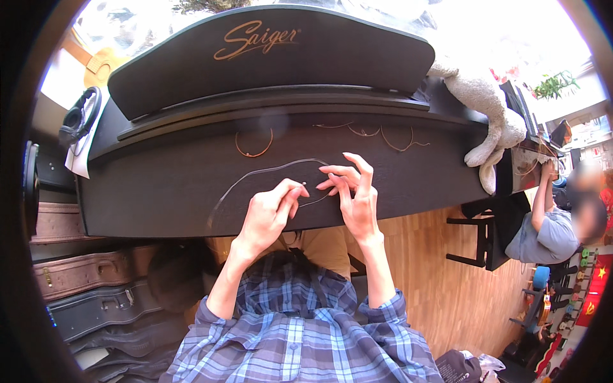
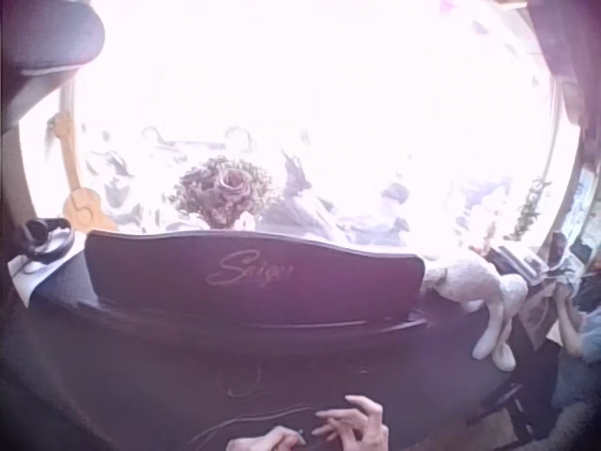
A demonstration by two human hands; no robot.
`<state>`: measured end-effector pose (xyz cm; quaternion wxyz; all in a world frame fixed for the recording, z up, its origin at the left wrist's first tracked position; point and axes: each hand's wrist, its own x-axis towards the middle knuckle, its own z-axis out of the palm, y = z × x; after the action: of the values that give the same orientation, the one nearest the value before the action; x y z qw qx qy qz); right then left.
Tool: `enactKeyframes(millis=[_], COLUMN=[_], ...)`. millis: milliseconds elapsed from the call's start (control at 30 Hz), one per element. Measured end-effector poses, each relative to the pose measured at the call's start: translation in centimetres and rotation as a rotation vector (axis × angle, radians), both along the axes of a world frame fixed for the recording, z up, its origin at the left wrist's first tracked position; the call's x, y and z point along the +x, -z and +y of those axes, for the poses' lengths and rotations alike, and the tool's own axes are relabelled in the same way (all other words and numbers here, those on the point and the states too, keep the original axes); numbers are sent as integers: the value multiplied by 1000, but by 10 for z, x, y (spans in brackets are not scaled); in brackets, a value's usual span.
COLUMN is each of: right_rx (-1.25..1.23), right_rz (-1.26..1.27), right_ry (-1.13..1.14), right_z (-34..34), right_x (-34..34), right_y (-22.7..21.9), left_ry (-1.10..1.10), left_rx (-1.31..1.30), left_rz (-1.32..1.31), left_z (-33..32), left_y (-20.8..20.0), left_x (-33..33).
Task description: The person manipulates a thin wire with both hands, forming loops and twisting the ends together. The hands repeatedly adjust the wire shape and tighten the knot while working over a dark surface.
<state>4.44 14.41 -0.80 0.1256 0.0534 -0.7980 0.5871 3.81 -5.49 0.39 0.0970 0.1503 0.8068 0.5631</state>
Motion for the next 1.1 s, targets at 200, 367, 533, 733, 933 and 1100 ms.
enactKeyframes(millis=[200, 367, 533, 733, 933, 1100], right_rx=[36, 97, 73, -9, 195, 260], right_rz=[-2, 19, 0, 53, 206, 230], right_ry=[-33, -31, -84, -64, -91, -71], right_z=[-5, -5, 0, -4, -1, -4], right_x=[-1, 3, 3, 6, 3, 6], right_y=[9, 6, 6, 9, 5, 10], left_ry=[-5, -128, -165, -167, -222, -153], left_rx=[11, 112, 188, 400, 343, 263], left_rz=[182, 201, 53, -221, -152, -69], left_z=[13, 18, 17, 16, 17, 15], left_y=[9, 18, 15, 10, 11, 13], left_x=[-7, -8, -8, -6, -3, -3])
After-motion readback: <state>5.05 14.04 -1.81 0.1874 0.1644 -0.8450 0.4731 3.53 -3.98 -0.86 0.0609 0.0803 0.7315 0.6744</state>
